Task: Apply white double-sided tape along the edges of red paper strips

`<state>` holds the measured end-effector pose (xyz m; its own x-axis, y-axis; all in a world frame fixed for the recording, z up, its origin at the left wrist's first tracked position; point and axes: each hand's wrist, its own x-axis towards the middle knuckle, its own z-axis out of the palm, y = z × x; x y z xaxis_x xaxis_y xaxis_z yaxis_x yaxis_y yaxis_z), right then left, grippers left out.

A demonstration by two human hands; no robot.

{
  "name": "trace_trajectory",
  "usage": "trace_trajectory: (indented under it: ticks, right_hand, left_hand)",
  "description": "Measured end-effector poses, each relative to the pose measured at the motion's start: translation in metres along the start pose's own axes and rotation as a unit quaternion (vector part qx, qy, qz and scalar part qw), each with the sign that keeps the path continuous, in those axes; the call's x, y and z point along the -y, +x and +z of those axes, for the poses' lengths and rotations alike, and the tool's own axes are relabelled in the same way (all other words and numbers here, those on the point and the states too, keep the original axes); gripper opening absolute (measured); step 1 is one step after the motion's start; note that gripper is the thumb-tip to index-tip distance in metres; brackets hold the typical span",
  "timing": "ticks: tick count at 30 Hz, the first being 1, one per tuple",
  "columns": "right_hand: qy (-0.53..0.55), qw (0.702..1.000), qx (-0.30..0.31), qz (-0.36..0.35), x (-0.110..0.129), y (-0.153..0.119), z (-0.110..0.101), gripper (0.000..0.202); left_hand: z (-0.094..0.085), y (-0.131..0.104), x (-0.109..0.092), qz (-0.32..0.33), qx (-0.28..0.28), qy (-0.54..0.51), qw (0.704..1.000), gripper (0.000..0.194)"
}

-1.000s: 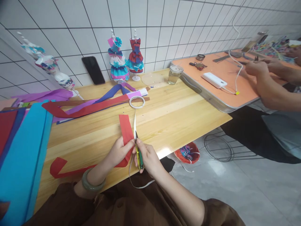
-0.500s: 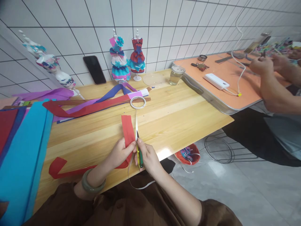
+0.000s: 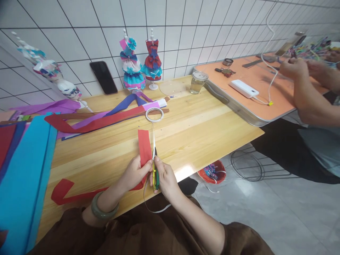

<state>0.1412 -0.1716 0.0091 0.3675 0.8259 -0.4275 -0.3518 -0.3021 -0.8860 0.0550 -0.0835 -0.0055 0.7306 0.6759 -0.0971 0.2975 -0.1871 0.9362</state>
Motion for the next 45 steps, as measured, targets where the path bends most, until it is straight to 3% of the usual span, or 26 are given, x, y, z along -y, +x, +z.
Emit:
trace_trajectory:
  ticks: [16, 31, 39, 45]
  right_hand:
    - [0.003, 1.0, 0.001, -0.007, -0.0002, -0.0011, 0.0015, 0.066]
    - [0.01, 1.0, 0.0, 0.002, 0.0, 0.0002, -0.0004, 0.056]
    - [0.019, 1.0, 0.016, 0.004, 0.0027, 0.0026, -0.0041, 0.051]
    - [0.02, 1.0, 0.019, 0.004, 0.005, 0.0054, -0.0067, 0.053]
  left_hand:
    - [-0.0012, -0.0004, 0.0008, 0.025, 0.003, 0.041, 0.999, 0.017]
    - [-0.005, 0.0004, -0.0019, -0.011, 0.02, -0.001, 1.0, 0.018]
    - [-0.0073, 0.0014, -0.0028, 0.02, 0.054, 0.022, 0.998, 0.019]
    - [-0.0095, 0.0014, -0.0035, 0.009, 0.064, 0.017, 0.998, 0.018]
